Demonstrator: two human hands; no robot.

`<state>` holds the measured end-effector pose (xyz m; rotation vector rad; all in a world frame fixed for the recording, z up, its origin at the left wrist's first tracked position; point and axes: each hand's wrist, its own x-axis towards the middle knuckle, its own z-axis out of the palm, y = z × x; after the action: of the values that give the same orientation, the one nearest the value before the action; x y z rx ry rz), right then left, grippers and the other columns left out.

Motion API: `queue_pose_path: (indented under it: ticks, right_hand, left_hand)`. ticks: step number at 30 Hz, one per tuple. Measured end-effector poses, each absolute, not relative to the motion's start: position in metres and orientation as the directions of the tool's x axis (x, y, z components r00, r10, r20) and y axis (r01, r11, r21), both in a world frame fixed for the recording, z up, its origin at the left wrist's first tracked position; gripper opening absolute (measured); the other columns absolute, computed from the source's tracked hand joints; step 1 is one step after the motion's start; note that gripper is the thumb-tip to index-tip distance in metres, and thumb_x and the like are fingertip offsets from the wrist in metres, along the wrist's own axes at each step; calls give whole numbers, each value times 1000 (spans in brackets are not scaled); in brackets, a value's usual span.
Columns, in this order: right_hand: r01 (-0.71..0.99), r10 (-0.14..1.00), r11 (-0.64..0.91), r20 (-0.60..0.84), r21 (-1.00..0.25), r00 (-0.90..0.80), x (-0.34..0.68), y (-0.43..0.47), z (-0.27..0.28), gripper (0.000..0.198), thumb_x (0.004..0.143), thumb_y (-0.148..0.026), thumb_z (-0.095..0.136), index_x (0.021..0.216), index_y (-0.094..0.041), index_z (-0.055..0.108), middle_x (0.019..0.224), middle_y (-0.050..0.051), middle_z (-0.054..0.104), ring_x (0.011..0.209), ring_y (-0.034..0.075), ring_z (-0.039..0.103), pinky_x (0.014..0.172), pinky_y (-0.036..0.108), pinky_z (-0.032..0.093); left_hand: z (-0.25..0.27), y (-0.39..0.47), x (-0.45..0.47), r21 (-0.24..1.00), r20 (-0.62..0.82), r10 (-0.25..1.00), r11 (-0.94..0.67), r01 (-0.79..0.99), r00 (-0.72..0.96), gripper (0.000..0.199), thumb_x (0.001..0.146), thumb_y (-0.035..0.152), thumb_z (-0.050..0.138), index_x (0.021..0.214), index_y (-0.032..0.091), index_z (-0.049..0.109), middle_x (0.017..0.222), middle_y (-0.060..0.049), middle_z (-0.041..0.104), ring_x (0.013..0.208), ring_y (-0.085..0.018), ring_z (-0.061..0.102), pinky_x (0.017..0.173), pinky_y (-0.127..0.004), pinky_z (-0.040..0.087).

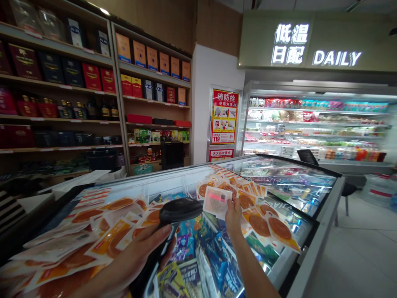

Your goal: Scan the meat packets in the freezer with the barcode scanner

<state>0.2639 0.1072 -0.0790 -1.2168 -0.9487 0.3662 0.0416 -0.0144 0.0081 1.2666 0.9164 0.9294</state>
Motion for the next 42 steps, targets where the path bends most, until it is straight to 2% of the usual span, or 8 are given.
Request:
queue_pose_path:
  ticks: [7, 11, 16, 21, 28, 32, 35, 42]
  right_hand:
    - [227, 710, 338, 406, -913, 575, 263, 107, -80, 17, 65, -31, 40, 71, -18, 49, 63, -1, 50, 61, 15, 45, 57, 27, 35]
    - [226, 707, 329, 398, -917, 585, 263, 107, -81, 16, 64, -31, 40, 67, -18, 48, 61, -1, 49, 61, 15, 44, 58, 28, 34]
    - [224, 691, 333, 398, -916, 603, 260, 112, -77, 20, 64, -31, 39, 72, -16, 49, 70, 2, 52, 69, 16, 45, 63, 29, 34]
    - [235, 683, 388, 449, -891, 576, 255, 115, -72, 27, 64, -31, 37, 79, -15, 52, 80, 5, 56, 75, 17, 48, 69, 29, 35]
    - [281, 659, 397, 484, -874, 576, 256, 111, -73, 28, 64, -32, 37, 79, -14, 52, 78, 7, 56, 73, 19, 49, 67, 31, 36]
    - [349, 631, 354, 497, -868, 596, 260, 106, -71, 23, 66, -30, 36, 76, -14, 49, 75, 8, 54, 71, 20, 48, 66, 33, 35]
    - [409, 620, 355, 539, -841, 570, 256, 102, -68, 22, 69, -29, 34, 80, -14, 46, 76, 9, 52, 71, 20, 47, 65, 32, 36]
    - [542, 696, 420, 642, -728, 323, 201, 89, -69, 22, 76, -30, 31, 85, -16, 45, 74, 7, 55, 68, 18, 51, 62, 29, 37]
  left_hand:
    - [0, 3, 44, 991, 10, 954, 29, -128, 300, 32, 67, 47, 48, 63, 15, 44, 49, 4, 45, 41, -6, 40, 42, -19, 30]
    - [-4, 7, 46, 990, 10, 931, 41, -132, 364, 31, 68, 45, 46, 63, 15, 45, 47, 4, 44, 40, -6, 39, 41, -19, 29]
    - [-9, 5, 51, 989, 67, 938, -18, -147, 340, 28, 71, 41, 44, 60, 15, 43, 44, 5, 42, 38, -5, 37, 40, -18, 28]
    - [-6, 0, 50, 994, 10, 915, 35, -103, 403, 28, 70, 42, 45, 63, 15, 44, 45, 5, 43, 38, -5, 38, 40, -18, 29]
    - [-1, -7, 43, 996, 18, 901, 19, -82, 433, 32, 67, 47, 46, 65, 15, 44, 53, 3, 48, 40, -5, 40, 40, -19, 31]
    - [8, 3, 25, 998, 64, 959, -67, 2, 277, 34, 67, 48, 46, 59, 15, 43, 43, 5, 43, 36, -5, 37, 37, -18, 28]
    - [16, 12, 2, 998, 36, 995, -41, 53, 92, 33, 63, 47, 50, 58, 16, 42, 41, 6, 42, 35, -6, 38, 36, -18, 28]
    - [24, 26, -52, 991, 51, 985, -29, 131, -164, 36, 56, 50, 55, 57, 15, 45, 41, 5, 46, 35, -7, 41, 37, -19, 32]
